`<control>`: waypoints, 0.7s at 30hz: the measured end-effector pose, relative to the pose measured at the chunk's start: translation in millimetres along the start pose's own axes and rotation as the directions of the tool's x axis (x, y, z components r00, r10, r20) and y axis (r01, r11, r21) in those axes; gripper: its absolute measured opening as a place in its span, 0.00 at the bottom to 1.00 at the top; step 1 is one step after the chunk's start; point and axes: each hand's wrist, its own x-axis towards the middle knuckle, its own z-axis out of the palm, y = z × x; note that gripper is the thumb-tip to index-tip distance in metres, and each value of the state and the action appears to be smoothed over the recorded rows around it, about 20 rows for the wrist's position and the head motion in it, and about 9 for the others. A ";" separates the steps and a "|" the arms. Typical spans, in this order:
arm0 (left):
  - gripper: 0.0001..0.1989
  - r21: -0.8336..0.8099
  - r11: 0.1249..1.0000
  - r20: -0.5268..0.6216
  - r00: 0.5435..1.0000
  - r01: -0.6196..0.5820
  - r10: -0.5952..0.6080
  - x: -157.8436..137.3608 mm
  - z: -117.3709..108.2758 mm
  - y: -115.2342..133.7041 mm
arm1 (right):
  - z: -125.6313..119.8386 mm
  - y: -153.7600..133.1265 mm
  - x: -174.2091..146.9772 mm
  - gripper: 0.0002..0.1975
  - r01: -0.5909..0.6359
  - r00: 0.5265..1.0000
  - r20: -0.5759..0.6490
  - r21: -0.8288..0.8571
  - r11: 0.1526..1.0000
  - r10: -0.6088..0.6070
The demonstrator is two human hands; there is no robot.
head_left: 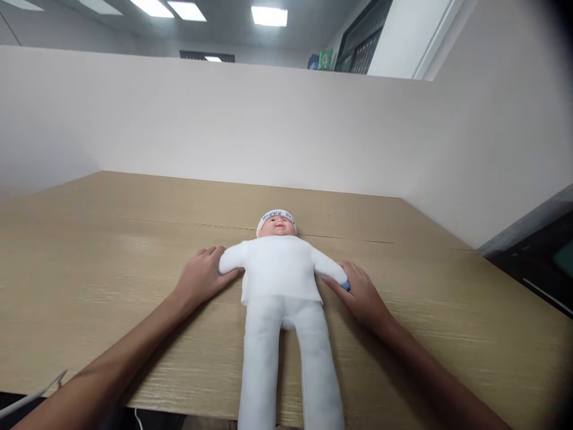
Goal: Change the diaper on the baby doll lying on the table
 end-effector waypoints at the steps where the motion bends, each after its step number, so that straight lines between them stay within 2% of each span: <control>1: 0.26 0.015 1.000 -0.016 1.000 0.005 -0.004 11.0 3.8 -2.5 | 4.4 5.5 11.4 0.25 0.016 1.000 -0.008 -0.011 1.000 -0.016; 7: 0.27 0.087 0.995 -0.116 0.991 -0.050 0.060 71.5 24.5 -18.1 | 26.2 30.9 69.3 0.27 0.066 0.996 -0.064 -0.050 0.997 -0.069; 14: 0.31 0.166 0.986 -0.196 0.979 -0.018 0.050 138.0 44.8 -34.5 | 49.4 54.8 129.2 0.29 0.064 0.990 -0.120 -0.095 0.993 -0.076; 21: 0.38 0.137 0.990 -0.273 0.962 0.012 0.026 170.5 59.7 -51.8 | 61.5 80.9 168.7 0.32 0.067 0.986 -0.138 -0.157 0.985 -0.089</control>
